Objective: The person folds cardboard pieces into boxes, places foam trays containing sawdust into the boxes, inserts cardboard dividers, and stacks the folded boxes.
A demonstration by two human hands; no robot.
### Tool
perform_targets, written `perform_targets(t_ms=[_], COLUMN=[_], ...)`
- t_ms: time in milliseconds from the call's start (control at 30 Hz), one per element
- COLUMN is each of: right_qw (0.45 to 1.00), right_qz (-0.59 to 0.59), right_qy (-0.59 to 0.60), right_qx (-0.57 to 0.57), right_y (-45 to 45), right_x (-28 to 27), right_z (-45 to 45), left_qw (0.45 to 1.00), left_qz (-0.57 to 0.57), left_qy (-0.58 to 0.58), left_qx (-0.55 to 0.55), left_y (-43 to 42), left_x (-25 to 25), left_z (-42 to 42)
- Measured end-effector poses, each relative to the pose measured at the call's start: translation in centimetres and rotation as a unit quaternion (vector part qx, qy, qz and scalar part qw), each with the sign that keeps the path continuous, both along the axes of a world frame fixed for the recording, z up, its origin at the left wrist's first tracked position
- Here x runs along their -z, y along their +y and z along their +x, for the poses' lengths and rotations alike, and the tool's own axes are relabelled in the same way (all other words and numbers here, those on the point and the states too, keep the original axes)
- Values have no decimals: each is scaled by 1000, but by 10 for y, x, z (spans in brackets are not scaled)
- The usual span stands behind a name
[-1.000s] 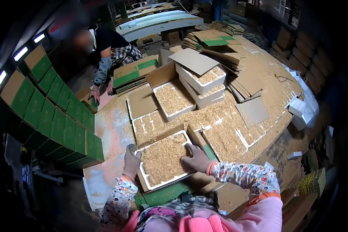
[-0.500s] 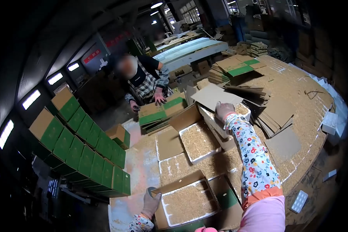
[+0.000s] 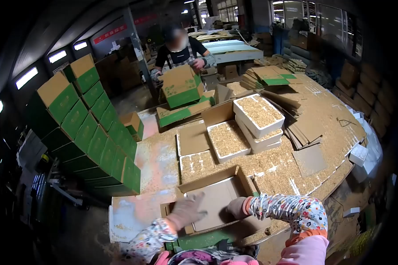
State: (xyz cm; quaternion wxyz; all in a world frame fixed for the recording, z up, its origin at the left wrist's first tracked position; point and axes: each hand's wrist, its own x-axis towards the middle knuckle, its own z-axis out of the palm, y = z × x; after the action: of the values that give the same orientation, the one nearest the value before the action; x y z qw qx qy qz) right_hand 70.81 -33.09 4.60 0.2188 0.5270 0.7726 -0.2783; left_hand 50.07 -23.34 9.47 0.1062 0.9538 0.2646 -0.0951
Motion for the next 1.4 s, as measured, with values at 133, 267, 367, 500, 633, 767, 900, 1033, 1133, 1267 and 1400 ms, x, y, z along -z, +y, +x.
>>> perform_targets(t_ms=[133,267,367,500,633,767,900,1033,1133,1267,1400], right_qw=[969,812,743,881,899,688,517,393,547,575,696], right_qz=[181,-64,254,-15,113,72,55,-156,81,0,-110], right_qy=[24,484,523,354,232,539,545,595,555,542,521], right_qx=[168,320,333,312,355,481,658,684,622,613,483], right_y=[14,38,18,13,16,-19,-24,-27,0,114,183], right_x=[-5,-9,-21,85,109,86,60,82,73,30,115], right_z=[-9,62,137,142,85,56,10,15,-16,-192,-257], left_qw=[971,985,869,767,726,730,540,325,572,482,529], left_qz=[-26,-35,108,-439,-346,-349,-441,-594,-254,-335,-496], left_qy=[235,-166,-422,-278,-422,-445,-465,-586,-528,-497,-497], left_qx=[28,37,-235,-377,-419,-383,-546,-446,-574,-639,-476], left_y=[-17,26,47,39,-1,9,9,-36,-81,-90,-80], left_x=[79,19,29,149,149,146,174,186,207,224,240], left_z=[34,5,-40,-42,-2,-31,-75,-168,-237,-292,-282])
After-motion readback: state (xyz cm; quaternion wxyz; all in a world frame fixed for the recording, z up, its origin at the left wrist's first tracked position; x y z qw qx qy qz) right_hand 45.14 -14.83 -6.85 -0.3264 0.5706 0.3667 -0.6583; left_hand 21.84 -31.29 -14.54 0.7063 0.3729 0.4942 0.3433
